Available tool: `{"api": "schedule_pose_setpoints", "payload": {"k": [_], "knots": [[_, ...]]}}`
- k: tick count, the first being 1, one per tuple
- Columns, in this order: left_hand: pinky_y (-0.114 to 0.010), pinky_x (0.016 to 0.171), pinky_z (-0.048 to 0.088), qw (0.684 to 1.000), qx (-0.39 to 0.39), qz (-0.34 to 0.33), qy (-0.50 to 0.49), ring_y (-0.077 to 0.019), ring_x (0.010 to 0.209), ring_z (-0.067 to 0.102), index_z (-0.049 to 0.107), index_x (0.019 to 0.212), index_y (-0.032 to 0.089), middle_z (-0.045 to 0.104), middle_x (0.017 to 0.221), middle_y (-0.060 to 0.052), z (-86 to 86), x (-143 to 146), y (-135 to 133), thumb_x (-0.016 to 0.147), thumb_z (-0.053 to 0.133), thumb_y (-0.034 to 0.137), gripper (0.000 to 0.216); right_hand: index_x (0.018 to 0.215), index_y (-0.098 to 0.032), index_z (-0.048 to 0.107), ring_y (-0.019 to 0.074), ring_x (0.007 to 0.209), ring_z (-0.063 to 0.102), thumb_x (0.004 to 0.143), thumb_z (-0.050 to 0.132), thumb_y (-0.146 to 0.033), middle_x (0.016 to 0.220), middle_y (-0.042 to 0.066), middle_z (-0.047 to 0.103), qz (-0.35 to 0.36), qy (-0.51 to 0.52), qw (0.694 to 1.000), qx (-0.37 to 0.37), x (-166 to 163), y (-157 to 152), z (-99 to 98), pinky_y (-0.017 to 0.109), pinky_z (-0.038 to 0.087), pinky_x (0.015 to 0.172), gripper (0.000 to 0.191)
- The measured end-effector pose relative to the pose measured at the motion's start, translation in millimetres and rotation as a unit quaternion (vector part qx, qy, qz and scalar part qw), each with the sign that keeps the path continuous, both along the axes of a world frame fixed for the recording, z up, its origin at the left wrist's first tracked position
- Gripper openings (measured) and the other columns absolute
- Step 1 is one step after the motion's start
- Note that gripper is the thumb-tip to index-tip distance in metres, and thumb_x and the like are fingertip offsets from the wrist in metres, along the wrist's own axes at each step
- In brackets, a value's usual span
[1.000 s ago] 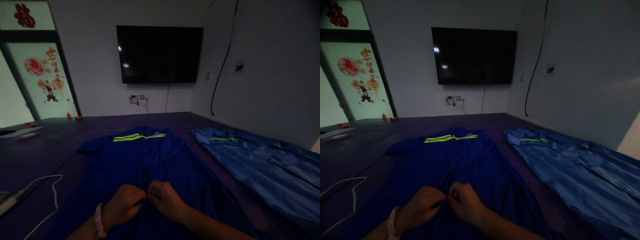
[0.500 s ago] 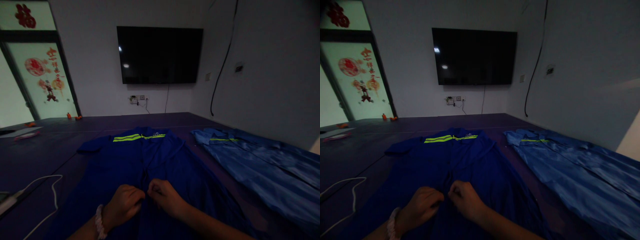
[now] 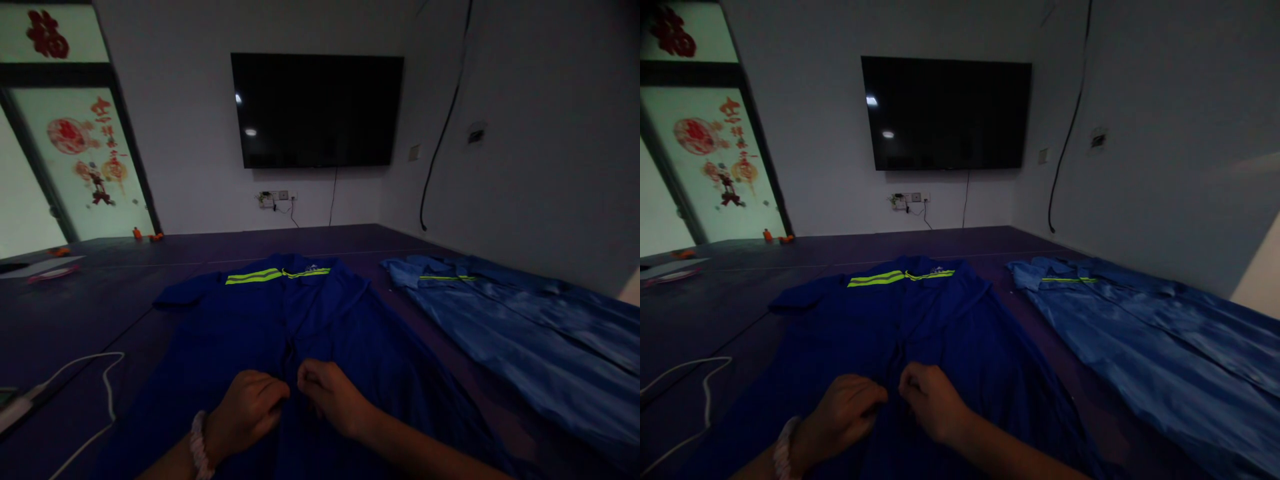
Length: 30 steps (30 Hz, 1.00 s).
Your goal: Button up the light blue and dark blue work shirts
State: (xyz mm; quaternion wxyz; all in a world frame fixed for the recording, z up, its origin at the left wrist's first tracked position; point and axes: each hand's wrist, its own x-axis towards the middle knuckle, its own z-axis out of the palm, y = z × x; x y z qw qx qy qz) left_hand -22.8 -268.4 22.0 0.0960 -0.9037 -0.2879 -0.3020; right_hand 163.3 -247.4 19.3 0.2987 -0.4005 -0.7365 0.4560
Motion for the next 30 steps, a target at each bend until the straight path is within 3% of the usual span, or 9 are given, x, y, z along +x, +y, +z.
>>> {"api": "schedule_pose_setpoints", "payload": {"k": [9,14,18,25,30], "knots": [[-0.021,0.056,0.037,0.999,-0.037,-0.005,0.018,-0.0116,0.059,0.057,0.054,0.081,0.019,0.063,0.067,0.002,-0.9,1.0,2.4,0.07,0.041,0.004,0.023,0.079,-0.017,0.058,0.0075,0.052,0.047,0.077,0.049,-0.015,0.058,-0.004,0.053,-0.015,-0.025,0.997,0.065,-2.1,0.9,-6.6,0.016,0.031,0.047,0.009],[-0.022,0.053,0.035,0.998,-0.012,0.003,0.061,-0.0108,0.054,0.053,0.052,0.073,0.018,0.059,0.059,0.002,-4.7,2.2,2.6,0.074,0.041,0.005,0.017,0.076,-0.017,0.059,0.0076,0.05,0.047,0.076,0.053,-0.019,0.055,-0.005,0.052,-0.024,-0.044,0.995,0.089,-3.4,2.6,-11.3,0.017,0.029,0.045,0.006],[-0.022,0.054,0.036,0.997,-0.004,0.007,0.077,-0.0113,0.054,0.053,0.051,0.077,0.019,0.059,0.06,0.003,-7.0,1.8,1.9,0.071,0.04,0.003,0.02,0.073,-0.016,0.058,0.0075,0.049,0.047,0.077,0.053,-0.021,0.054,-0.004,0.053,-0.038,-0.061,0.992,0.106,-3.7,2.1,-11.6,0.017,0.027,0.044,0.008],[-0.023,0.058,0.041,0.999,0.003,0.0,0.042,-0.013,0.062,0.059,0.053,0.089,0.019,0.065,0.071,0.0,-6.3,-1.5,0.1,0.068,0.038,0.002,0.031,0.073,-0.016,0.058,0.0081,0.051,0.049,0.082,0.046,-0.021,0.058,-0.003,0.056,-0.032,-0.048,0.993,0.107,-2.5,2.1,-6.3,0.017,0.031,0.046,0.015],[-0.024,0.06,0.042,1.0,0.008,0.01,0.023,-0.0137,0.065,0.06,0.054,0.089,0.019,0.066,0.072,-0.001,-4.7,-2.7,0.6,0.07,0.037,0.004,0.03,0.073,-0.015,0.062,0.0087,0.053,0.05,0.078,0.049,-0.016,0.059,-0.001,0.057,-0.043,-0.055,0.991,0.114,-2.8,4.0,-9.7,0.017,0.032,0.046,0.013]]}}
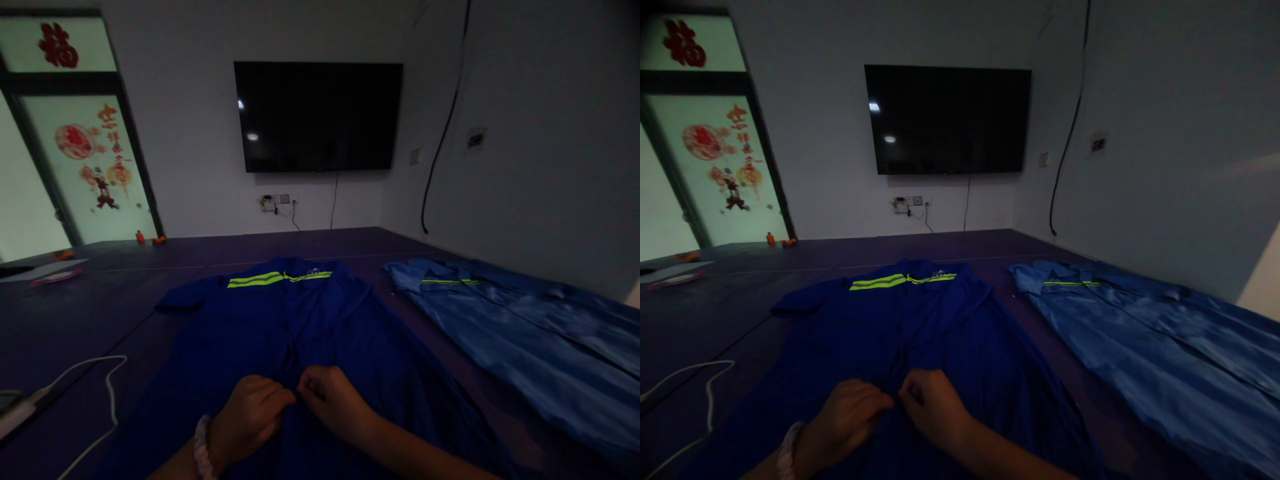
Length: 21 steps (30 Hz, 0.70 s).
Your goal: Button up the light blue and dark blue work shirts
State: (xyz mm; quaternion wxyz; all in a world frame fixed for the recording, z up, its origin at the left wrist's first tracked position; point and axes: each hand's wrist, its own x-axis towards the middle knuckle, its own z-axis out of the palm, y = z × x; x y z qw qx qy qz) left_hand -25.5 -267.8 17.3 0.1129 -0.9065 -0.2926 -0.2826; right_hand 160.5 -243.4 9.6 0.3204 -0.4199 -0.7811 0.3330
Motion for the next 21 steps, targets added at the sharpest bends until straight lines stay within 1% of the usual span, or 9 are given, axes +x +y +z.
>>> {"api": "schedule_pose_setpoints", "payload": {"k": [3,5,8,10,15,18,21], "knots": [[-0.024,0.061,0.044,1.0,-0.005,-0.004,0.004,-0.0138,0.067,0.061,0.055,0.09,0.02,0.067,0.075,-0.001,2.3,0.1,-0.7,0.072,0.037,0.005,0.029,0.088,-0.017,0.065,0.0091,0.052,0.05,0.077,0.05,-0.014,0.059,-0.002,0.058,0.006,-0.011,1.0,-0.002,0.1,0.1,-1.3,0.017,0.033,0.046,0.019],[-0.024,0.061,0.044,1.0,-0.005,-0.004,0.001,-0.0137,0.067,0.061,0.055,0.09,0.019,0.067,0.075,-0.001,3.2,0.4,-1.1,0.073,0.037,0.005,0.029,0.097,-0.02,0.065,0.0106,0.058,0.055,0.079,0.048,-0.015,0.067,-0.002,0.063,0.025,-0.015,1.0,0.01,0.7,-1.4,1.4,0.018,0.038,0.052,0.026],[-0.023,0.061,0.044,1.0,0.0,-0.009,-0.014,-0.0134,0.065,0.06,0.055,0.089,0.019,0.066,0.073,-0.001,3.0,0.7,-0.4,0.073,0.036,0.005,0.029,0.097,-0.023,0.067,0.0133,0.077,0.061,0.083,0.043,-0.016,0.087,0.0,0.069,0.087,0.006,0.996,0.026,2.2,-4.8,8.8,0.021,0.043,0.069,0.028],[-0.023,0.06,0.044,1.0,0.008,-0.014,-0.026,-0.0133,0.064,0.06,0.055,0.088,0.019,0.066,0.072,-0.001,2.3,0.8,0.8,0.073,0.036,0.005,0.028,0.095,-0.022,0.068,0.0141,0.083,0.062,0.084,0.042,-0.017,0.092,0.001,0.069,0.107,0.006,0.994,0.031,3.1,-6.3,12.5,0.021,0.043,0.072,0.028],[-0.022,0.055,0.04,1.0,0.003,-0.015,-0.02,-0.012,0.058,0.057,0.055,0.081,0.019,0.064,0.067,0.0,1.2,2.6,2.2,0.077,0.037,0.007,0.022,0.09,-0.021,0.067,0.0136,0.075,0.063,0.084,0.041,-0.016,0.084,0.001,0.069,0.086,-0.047,0.994,0.048,3.1,-7.1,12.4,0.02,0.043,0.066,0.028],[-0.022,0.052,0.036,1.0,0.003,-0.009,-0.017,-0.0111,0.053,0.052,0.054,0.075,0.018,0.06,0.062,0.001,0.9,4.2,1.4,0.081,0.037,0.009,0.02,0.089,-0.02,0.067,0.0137,0.076,0.063,0.083,0.039,-0.013,0.085,0.002,0.069,0.084,-0.079,0.991,0.073,2.5,-7.7,10.6,0.02,0.042,0.065,0.03],[-0.022,0.052,0.035,1.0,0.005,-0.008,-0.011,-0.011,0.053,0.052,0.054,0.074,0.018,0.059,0.06,0.001,0.8,4.9,1.2,0.085,0.036,0.012,0.022,0.088,-0.019,0.067,0.0143,0.075,0.064,0.081,0.038,-0.011,0.084,0.003,0.07,0.073,-0.113,0.987,0.092,2.1,-8.0,9.5,0.02,0.042,0.064,0.031]]}}
